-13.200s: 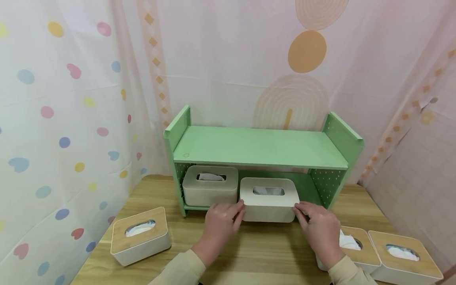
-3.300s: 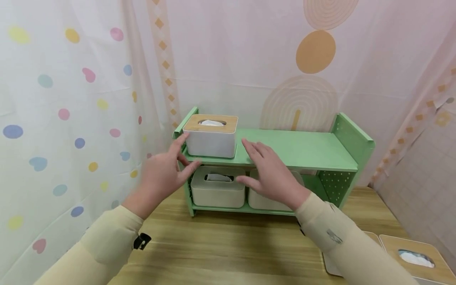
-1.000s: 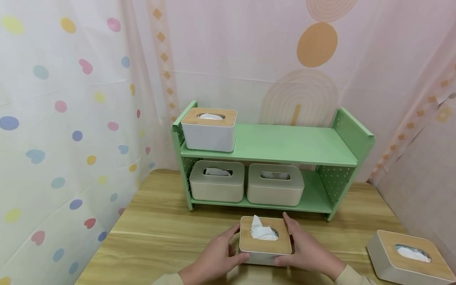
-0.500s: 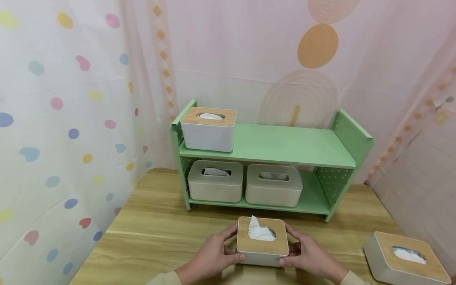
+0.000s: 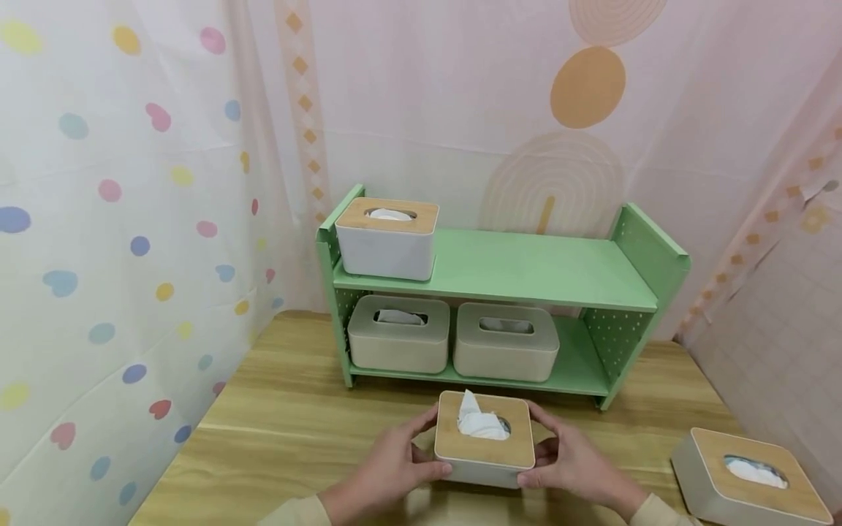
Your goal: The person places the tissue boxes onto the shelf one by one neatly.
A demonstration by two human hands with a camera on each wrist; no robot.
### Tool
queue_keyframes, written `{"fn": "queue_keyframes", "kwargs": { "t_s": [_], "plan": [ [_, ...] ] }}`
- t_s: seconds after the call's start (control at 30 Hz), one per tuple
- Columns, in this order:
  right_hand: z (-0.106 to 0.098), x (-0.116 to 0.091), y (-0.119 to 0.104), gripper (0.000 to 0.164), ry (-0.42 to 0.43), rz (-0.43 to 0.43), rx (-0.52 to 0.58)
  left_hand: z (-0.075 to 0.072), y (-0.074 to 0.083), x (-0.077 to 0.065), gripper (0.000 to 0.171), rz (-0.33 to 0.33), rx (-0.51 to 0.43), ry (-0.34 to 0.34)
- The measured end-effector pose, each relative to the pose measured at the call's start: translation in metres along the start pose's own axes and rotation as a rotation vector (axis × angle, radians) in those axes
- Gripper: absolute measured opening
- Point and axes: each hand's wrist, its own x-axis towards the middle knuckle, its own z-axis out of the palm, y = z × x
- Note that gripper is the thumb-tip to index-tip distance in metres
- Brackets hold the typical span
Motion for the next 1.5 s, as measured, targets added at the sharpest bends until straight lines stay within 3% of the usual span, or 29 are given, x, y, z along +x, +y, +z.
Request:
{"fn": "queue_keyframes", "kwargs": {
  "t_s": [0.17,0.3,0.5,0.63,0.73,0.9,1.2,1.33,1.5],
  "plan": [
    [-0.018,-0.005,-0.046,0.124,0.108,-0.140,-0.173,-0.019,0.041,0.003,0.094,0.128,0.076,0.090],
    [-0.036,-0.003,-0.094,0.127,0.175,-0.192,-0.325,-0.041,0.077,0.008,0.093,0.269,0.162,0.168],
    [-0.061,0.005,-0.151,0.124,0.240,-0.228,-0.489,-0.075,0.130,0.018,0.093,0.321,0.266,0.216],
    [-0.078,0.017,-0.175,0.122,0.225,-0.224,-0.456,-0.092,0.153,0.033,0.090,0.358,0.317,0.256],
    [-0.089,0.030,-0.184,0.121,0.200,-0.217,-0.376,-0.098,0.162,0.047,0.085,0.364,0.314,0.276],
    [-0.101,0.044,-0.184,0.119,0.189,-0.154,-0.340,-0.101,0.166,0.063,0.078,0.355,0.311,0.295],
    [-0.114,0.051,-0.189,0.097,0.207,-0.159,-0.342,-0.096,0.170,0.075,0.061,0.402,0.405,0.433],
    [-0.111,0.048,-0.190,0.078,0.306,-0.217,-0.338,-0.094,0.168,0.076,0.048,0.503,0.510,0.545],
    [-0.096,0.049,-0.185,0.042,0.602,-0.425,-0.475,-0.092,0.165,0.080,0.035,0.694,0.759,0.718]
  ]
}}
